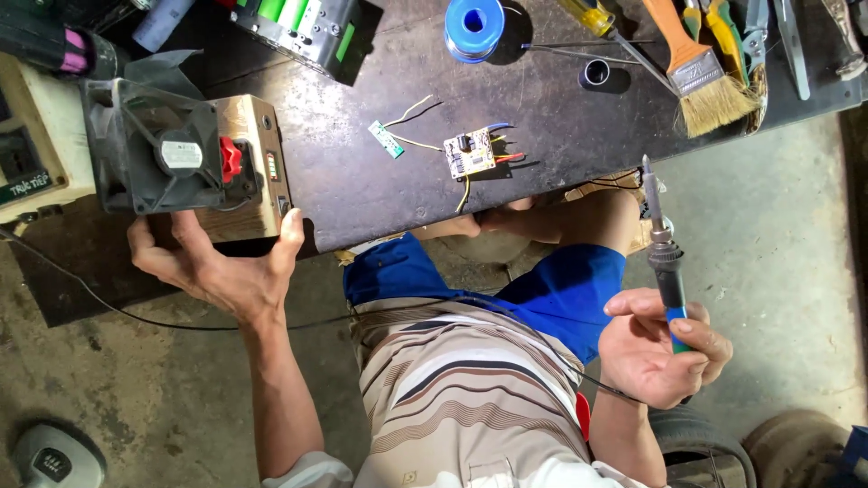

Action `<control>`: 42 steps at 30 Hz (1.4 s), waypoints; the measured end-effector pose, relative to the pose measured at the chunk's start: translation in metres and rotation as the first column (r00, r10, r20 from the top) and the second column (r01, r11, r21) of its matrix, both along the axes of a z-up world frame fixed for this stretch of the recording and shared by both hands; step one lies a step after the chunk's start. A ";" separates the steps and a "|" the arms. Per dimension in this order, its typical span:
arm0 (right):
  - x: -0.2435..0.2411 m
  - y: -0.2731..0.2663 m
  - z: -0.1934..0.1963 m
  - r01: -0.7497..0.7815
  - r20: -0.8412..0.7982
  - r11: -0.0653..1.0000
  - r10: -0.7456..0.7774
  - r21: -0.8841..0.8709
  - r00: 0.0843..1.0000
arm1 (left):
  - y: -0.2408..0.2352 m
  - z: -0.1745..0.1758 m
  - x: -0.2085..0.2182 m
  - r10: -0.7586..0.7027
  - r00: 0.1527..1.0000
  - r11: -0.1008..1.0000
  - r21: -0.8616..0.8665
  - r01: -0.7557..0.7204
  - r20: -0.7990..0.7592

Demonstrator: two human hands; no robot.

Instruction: The person uses a soldering iron to attach wires to a small circuit board. They handle the board and wires, apply solder to multiple connection points, and briefly reposition a fan on the workbench before continuing the soldering process.

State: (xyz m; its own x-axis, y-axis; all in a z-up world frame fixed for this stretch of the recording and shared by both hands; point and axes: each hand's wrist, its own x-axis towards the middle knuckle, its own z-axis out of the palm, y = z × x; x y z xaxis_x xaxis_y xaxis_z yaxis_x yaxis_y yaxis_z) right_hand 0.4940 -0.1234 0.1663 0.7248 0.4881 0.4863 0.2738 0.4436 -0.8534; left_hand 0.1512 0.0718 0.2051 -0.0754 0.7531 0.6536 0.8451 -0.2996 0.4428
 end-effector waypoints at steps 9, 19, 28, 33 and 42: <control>0.004 0.018 -0.002 0.060 0.006 0.998 -0.060 0.012 0.998 | -0.007 0.004 0.003 0.053 0.998 0.998 -0.022 -0.054 -0.019; 0.003 0.054 -0.029 -0.307 0.143 0.933 0.283 0.187 0.948 | -0.061 -0.026 0.074 -0.095 0.969 0.945 0.285 0.159 -0.226; -0.024 0.077 -0.026 -0.370 0.146 0.901 0.344 0.229 0.928 | -0.013 -0.018 0.147 -0.432 0.884 0.900 -0.028 0.434 -0.182; -0.005 0.061 -0.027 -0.354 0.143 0.915 0.330 0.193 0.933 | 0.012 -0.017 0.146 -0.534 0.842 0.845 0.010 0.535 0.079; 0.014 0.015 -0.041 -0.244 0.143 0.950 0.218 0.195 0.965 | 0.152 -0.012 0.209 -0.615 0.761 0.746 -0.465 0.477 -0.205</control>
State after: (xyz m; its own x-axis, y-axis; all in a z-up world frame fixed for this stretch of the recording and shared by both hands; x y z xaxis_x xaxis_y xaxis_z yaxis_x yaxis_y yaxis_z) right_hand 0.5084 -0.1085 0.1254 0.5352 0.5133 0.6709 0.2361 0.6716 -0.7023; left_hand 0.3605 0.2240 0.1933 0.5888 0.7752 0.2287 0.6946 -0.6300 0.3471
